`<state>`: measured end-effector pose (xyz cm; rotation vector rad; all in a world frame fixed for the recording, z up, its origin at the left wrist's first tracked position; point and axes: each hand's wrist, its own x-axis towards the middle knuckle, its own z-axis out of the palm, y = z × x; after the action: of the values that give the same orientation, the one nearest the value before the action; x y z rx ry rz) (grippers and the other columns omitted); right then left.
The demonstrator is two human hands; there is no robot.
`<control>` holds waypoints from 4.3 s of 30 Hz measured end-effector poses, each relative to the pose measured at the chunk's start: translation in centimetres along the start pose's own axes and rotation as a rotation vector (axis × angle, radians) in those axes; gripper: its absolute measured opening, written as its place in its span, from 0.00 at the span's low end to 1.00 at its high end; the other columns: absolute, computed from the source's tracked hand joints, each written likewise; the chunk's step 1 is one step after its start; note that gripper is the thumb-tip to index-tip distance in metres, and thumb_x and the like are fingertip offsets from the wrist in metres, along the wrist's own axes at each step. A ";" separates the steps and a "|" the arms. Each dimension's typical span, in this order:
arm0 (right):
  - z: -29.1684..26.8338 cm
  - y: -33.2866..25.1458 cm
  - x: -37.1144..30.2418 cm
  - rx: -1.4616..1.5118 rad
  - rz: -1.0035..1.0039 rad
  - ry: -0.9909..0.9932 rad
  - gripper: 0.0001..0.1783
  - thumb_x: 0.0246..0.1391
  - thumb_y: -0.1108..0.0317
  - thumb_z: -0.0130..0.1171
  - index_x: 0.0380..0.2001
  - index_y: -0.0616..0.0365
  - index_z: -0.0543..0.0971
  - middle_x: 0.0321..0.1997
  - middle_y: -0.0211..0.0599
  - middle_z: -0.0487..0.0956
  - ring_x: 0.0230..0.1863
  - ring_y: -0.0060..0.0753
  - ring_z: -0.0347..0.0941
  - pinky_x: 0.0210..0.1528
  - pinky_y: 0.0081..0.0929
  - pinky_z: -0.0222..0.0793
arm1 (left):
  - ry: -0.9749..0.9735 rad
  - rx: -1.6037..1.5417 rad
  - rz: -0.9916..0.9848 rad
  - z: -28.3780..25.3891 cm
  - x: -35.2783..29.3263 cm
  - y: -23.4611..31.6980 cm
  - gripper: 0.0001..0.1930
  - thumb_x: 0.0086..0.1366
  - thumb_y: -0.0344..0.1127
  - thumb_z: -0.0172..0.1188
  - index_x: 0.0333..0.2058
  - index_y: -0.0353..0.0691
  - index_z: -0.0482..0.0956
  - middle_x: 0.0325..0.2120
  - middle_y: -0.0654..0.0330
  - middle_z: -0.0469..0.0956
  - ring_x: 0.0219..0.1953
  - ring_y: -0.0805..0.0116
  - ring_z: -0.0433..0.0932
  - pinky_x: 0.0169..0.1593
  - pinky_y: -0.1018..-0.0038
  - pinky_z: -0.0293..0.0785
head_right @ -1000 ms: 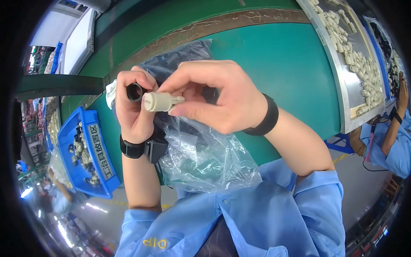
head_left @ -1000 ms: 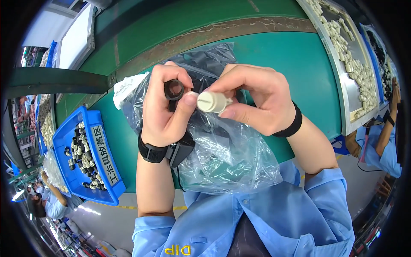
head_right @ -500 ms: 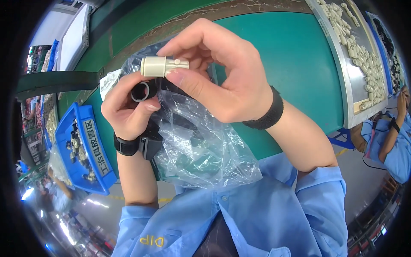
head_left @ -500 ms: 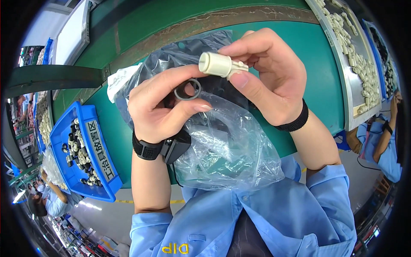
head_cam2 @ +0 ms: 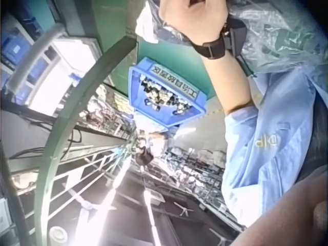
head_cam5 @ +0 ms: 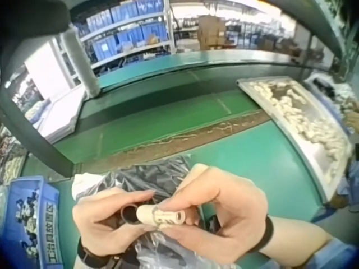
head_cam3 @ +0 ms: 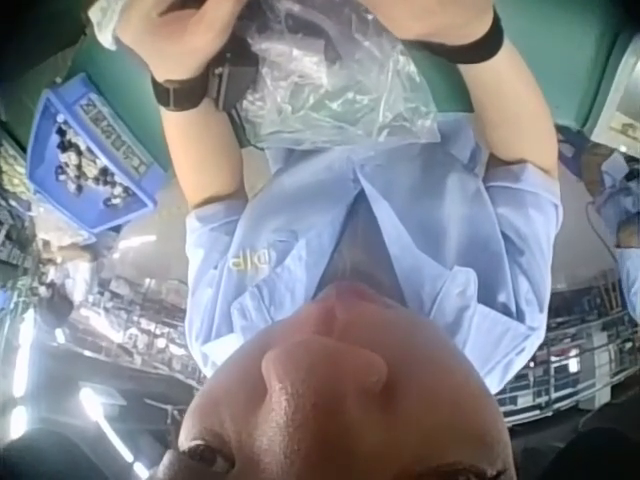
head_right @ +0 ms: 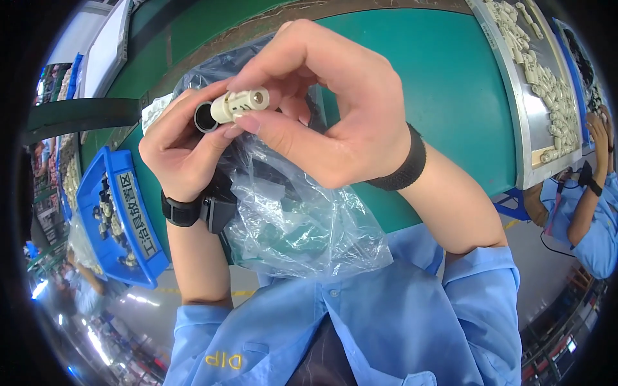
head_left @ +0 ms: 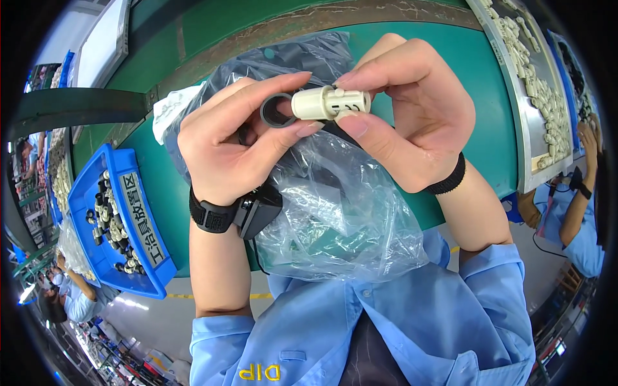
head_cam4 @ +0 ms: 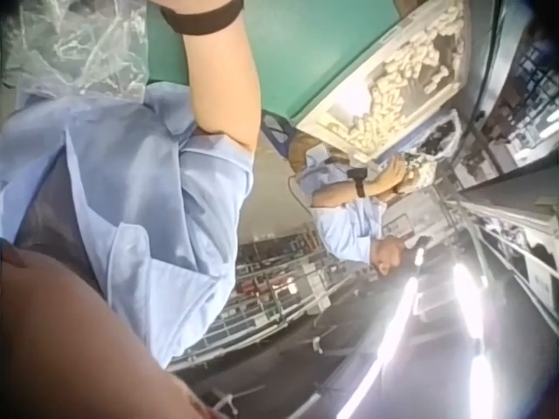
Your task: The person picks up a white plastic component and a black rubber ring, fits the ring onto the component, and presses them together by hand. After rotating the assembly, they place it into a blue bin and reach for another set of parts.
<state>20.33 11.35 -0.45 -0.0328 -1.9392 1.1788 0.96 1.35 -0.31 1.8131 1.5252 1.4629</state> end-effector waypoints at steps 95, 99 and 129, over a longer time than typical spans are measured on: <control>1.3 1.0 -0.4 -0.342 -0.204 -0.009 0.15 0.45 0.74 0.68 0.40 0.60 0.81 0.33 0.36 0.80 0.29 0.29 0.77 0.29 0.19 0.71 | 0.049 0.185 0.255 0.6 0.2 -0.4 0.19 0.45 0.16 0.62 0.39 0.33 0.84 0.24 0.61 0.77 0.20 0.81 0.70 0.24 0.85 0.64; 1.5 1.6 -0.4 -0.313 -0.355 0.075 0.18 0.38 0.79 0.71 0.38 0.63 0.83 0.32 0.40 0.81 0.28 0.32 0.77 0.26 0.21 0.71 | 0.039 0.249 0.239 0.5 0.0 -0.2 0.18 0.46 0.17 0.62 0.39 0.32 0.84 0.25 0.61 0.77 0.21 0.81 0.71 0.25 0.85 0.64; 3.4 3.8 1.1 -0.414 -0.669 0.486 0.08 0.43 0.70 0.63 0.29 0.47 0.77 0.30 0.25 0.73 0.23 0.25 0.72 0.20 0.20 0.66 | 0.061 0.157 0.184 0.5 0.0 -0.3 0.17 0.50 0.21 0.68 0.42 0.31 0.83 0.27 0.62 0.78 0.21 0.84 0.68 0.24 0.88 0.60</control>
<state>15.94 11.51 -3.25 0.0966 -1.5375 0.2825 1.27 1.65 -0.77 2.0661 1.5778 1.5320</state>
